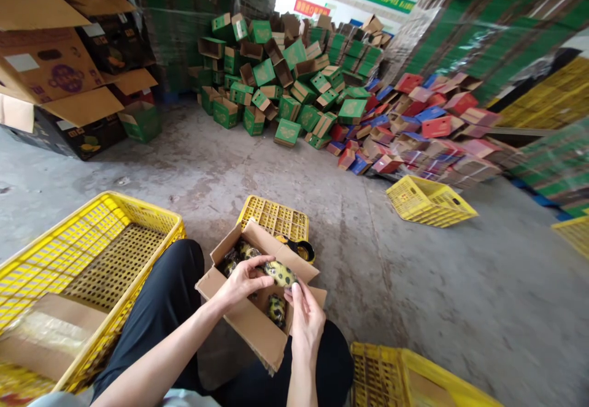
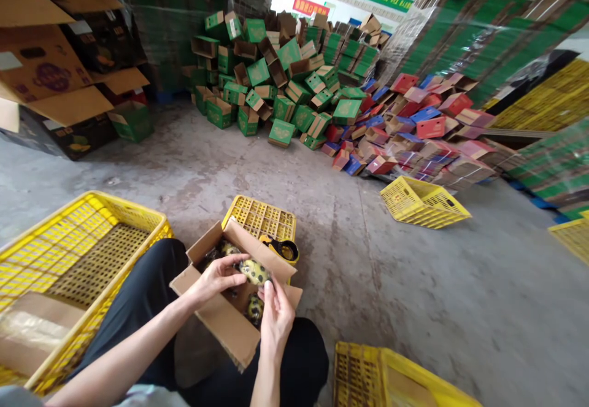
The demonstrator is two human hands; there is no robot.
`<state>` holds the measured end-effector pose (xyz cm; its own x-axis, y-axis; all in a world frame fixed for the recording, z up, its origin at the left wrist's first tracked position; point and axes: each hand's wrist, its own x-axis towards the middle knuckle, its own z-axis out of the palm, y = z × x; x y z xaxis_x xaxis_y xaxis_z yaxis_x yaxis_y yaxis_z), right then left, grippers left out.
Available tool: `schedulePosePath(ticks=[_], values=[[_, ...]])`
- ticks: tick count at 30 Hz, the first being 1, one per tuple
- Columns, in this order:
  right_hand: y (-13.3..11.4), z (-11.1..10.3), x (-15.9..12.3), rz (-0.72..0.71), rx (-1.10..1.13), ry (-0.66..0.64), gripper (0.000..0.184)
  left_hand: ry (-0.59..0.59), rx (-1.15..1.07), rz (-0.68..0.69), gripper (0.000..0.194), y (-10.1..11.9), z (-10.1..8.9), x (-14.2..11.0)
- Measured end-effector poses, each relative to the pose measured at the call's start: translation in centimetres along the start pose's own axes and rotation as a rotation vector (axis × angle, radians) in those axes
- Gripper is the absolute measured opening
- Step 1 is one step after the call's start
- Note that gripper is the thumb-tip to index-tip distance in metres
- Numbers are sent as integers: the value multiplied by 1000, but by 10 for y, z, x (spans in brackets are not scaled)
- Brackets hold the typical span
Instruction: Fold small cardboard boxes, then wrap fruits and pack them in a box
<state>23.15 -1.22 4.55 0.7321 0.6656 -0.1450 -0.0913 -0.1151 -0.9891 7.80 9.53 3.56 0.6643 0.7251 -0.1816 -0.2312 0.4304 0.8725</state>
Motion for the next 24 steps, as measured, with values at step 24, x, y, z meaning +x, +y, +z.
schedulePosePath(ticks=[24], values=[[-16, 5, -6, -17, 7, -26, 56, 338, -124, 122, 46, 29, 16, 1]])
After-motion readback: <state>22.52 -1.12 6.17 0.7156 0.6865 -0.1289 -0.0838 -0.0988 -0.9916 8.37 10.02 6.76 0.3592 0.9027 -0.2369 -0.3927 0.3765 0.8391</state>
